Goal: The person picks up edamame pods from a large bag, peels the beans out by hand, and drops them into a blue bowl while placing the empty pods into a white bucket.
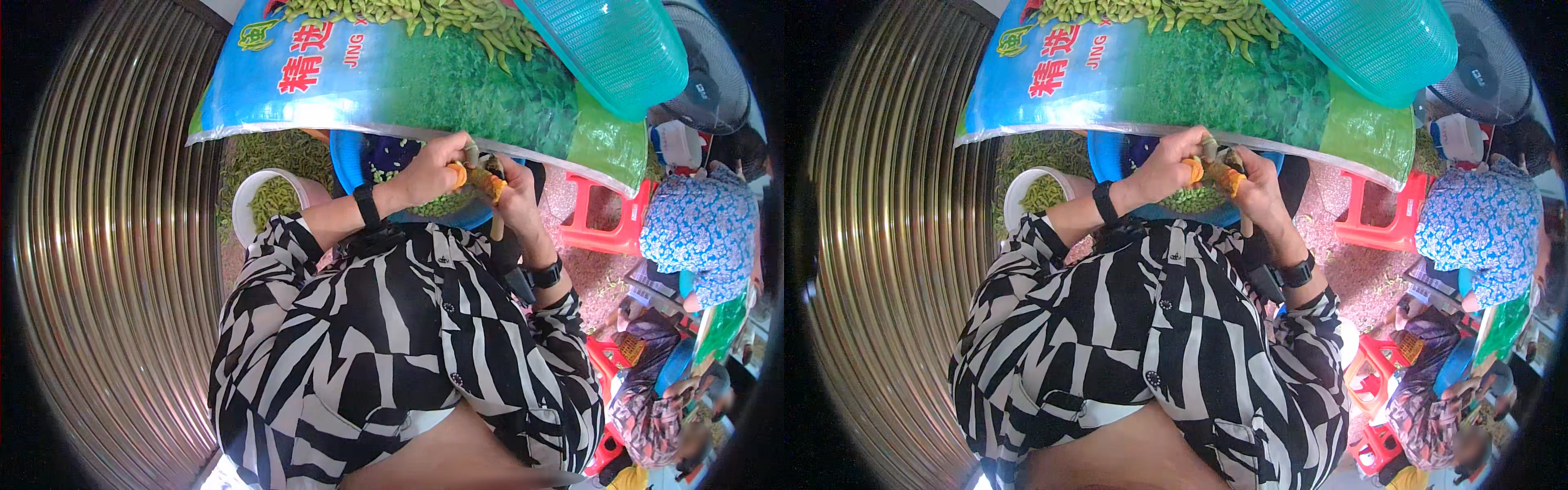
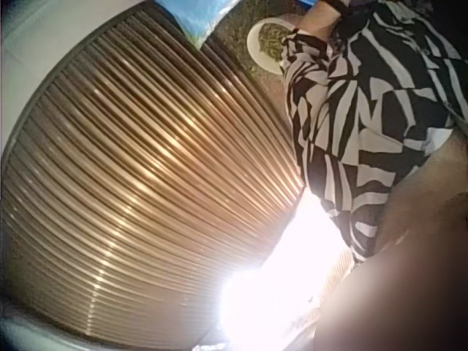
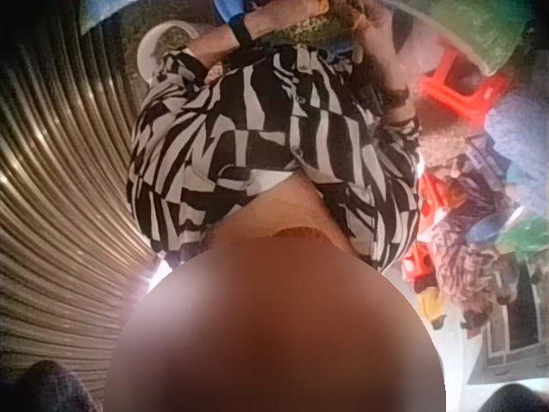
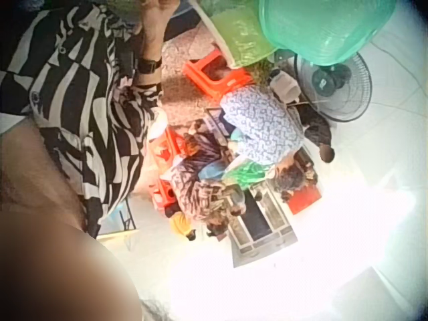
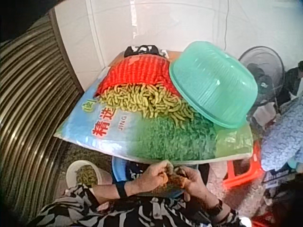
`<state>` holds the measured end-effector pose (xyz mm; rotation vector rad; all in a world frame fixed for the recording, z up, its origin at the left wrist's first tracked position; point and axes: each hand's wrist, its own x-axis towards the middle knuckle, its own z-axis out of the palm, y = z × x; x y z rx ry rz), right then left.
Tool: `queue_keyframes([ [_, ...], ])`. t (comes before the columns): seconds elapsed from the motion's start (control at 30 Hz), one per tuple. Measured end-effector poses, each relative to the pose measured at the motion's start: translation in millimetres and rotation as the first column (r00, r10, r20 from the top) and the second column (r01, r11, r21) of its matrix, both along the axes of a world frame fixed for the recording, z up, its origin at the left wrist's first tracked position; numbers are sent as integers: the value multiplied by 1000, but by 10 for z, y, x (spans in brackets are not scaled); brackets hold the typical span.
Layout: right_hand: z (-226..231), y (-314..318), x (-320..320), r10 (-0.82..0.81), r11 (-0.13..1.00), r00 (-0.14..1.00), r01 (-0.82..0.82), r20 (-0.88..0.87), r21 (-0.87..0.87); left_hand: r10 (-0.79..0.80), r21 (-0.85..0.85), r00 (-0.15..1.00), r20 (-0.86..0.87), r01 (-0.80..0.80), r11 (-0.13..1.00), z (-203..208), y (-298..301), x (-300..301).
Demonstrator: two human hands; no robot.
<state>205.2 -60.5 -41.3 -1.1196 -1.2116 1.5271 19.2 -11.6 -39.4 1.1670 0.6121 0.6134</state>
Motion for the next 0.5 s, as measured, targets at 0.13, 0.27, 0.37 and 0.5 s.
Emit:
queue_keyframes([
  [0.13, -34, -11, 34, 46, 998, 998, -44, 45, -33, 53, 250, 997, 61, -67, 966, -155, -15, 51],
  [0.27, 12, -29, -24, -8, 999, 1000, 7, -26, -39, 80, 295, 994, 71, -97, 950, -181, -36, 41],
  [0.37, -31, -4, 45, -1, 994, 995, -9, -96, -109, 7, 34, 997, 80, -9, 999, -54, -25, -20],
  [0.5, -99, 4, 140, -137, 986, 956, 107, -258, -127, -4, -131, 991, 134, 22, 991, -49, -12, -69],
])
